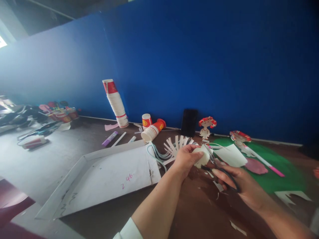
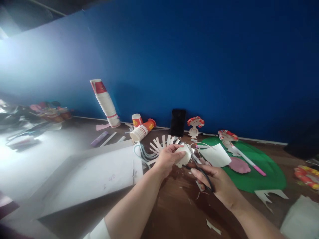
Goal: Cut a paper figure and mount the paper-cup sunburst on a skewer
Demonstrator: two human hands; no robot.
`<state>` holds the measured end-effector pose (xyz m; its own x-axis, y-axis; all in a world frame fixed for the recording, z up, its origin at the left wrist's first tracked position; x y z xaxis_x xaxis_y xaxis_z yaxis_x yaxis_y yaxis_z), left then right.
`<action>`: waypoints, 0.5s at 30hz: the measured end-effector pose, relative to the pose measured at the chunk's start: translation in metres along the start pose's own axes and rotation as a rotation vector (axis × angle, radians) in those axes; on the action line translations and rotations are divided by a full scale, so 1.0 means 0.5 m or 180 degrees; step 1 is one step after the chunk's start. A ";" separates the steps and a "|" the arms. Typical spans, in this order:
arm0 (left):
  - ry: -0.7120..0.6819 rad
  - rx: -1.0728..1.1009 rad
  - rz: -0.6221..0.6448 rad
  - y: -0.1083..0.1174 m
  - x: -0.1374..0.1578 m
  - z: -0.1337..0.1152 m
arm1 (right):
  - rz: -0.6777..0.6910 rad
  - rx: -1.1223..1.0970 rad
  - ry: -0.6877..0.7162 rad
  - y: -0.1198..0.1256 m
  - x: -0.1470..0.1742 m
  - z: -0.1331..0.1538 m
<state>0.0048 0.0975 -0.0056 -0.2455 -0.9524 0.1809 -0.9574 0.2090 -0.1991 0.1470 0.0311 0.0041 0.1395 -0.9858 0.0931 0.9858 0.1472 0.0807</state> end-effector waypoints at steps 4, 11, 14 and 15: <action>0.0002 -0.0002 -0.0037 0.002 -0.004 0.005 | -0.0065 -0.0124 -0.0085 0.000 0.002 -0.002; -0.0061 -0.0111 -0.0044 0.000 0.000 -0.005 | -0.0007 -0.0016 0.0072 -0.002 -0.008 -0.003; -0.0090 -0.0143 -0.0022 -0.002 0.004 -0.009 | 0.0039 0.0276 0.0431 0.001 -0.011 0.014; -0.0113 -0.0141 -0.0012 -0.002 0.005 -0.010 | 0.0054 0.0333 0.0527 0.001 -0.012 0.018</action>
<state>0.0045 0.0959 -0.0002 -0.2372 -0.9603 0.1470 -0.9643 0.2144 -0.1555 0.1461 0.0378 0.0126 0.1780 -0.9816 -0.0683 0.9693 0.1630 0.1841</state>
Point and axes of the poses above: each hand's wrist, its own x-axis away from the middle knuckle, its own y-axis out of the back of the hand, z = x × y, the point moved 9 cm from there along -x, towards the middle knuckle, and after that the axes turned 15 degrees about -x, right-handed, at the moved point
